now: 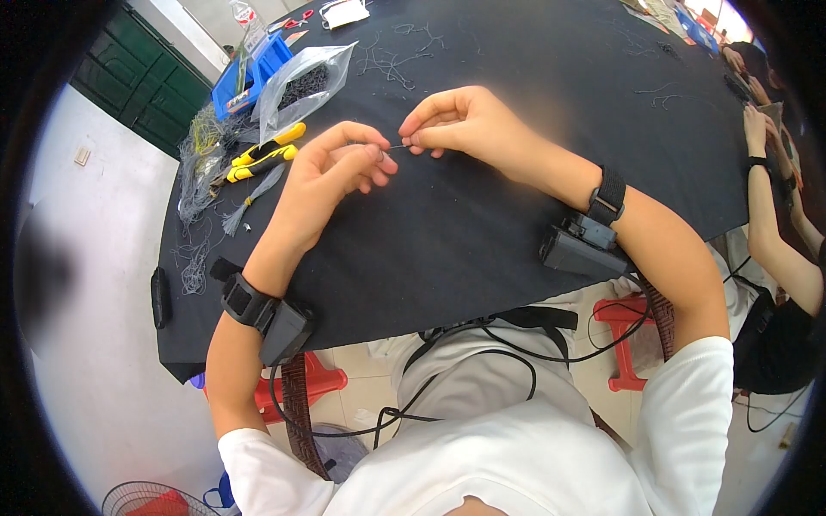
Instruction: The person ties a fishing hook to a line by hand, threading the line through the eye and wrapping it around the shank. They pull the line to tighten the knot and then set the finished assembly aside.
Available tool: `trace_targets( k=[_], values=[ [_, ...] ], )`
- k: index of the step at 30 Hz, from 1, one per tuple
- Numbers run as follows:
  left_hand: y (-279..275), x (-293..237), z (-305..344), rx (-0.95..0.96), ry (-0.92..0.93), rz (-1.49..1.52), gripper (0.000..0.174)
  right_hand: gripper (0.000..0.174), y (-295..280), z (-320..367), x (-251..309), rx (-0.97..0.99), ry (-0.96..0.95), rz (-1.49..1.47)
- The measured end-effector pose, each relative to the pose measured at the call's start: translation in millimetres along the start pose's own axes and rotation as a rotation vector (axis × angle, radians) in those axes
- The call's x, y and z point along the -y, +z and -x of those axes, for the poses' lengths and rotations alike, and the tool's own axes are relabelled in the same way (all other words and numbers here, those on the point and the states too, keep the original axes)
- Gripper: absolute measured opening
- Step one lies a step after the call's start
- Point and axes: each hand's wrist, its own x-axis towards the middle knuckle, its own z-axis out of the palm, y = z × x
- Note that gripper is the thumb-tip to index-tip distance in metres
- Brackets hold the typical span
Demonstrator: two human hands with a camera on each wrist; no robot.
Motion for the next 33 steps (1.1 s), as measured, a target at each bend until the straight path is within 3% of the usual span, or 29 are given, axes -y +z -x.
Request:
trace_targets(
  k=[12,21,33],
  values=[
    [-1.2,2.3,1.1,0.002,-0.052,0.048,0.023,0.014,-0.6,-0.7,-0.6,0.014,0.002,0.006],
    [0.9,-3.3,1.9,-0.154,0.021,-0.135,0.028,0.019,-0.1,-1.3,-1.8,0.008,-0.017,-0.023],
    [-1.4,4.7,0.1,-0.113,-0.006,-0.191,0.023,0.017,3.0,1.3,3.0,0.025,0.009,-0.113]
  ],
)
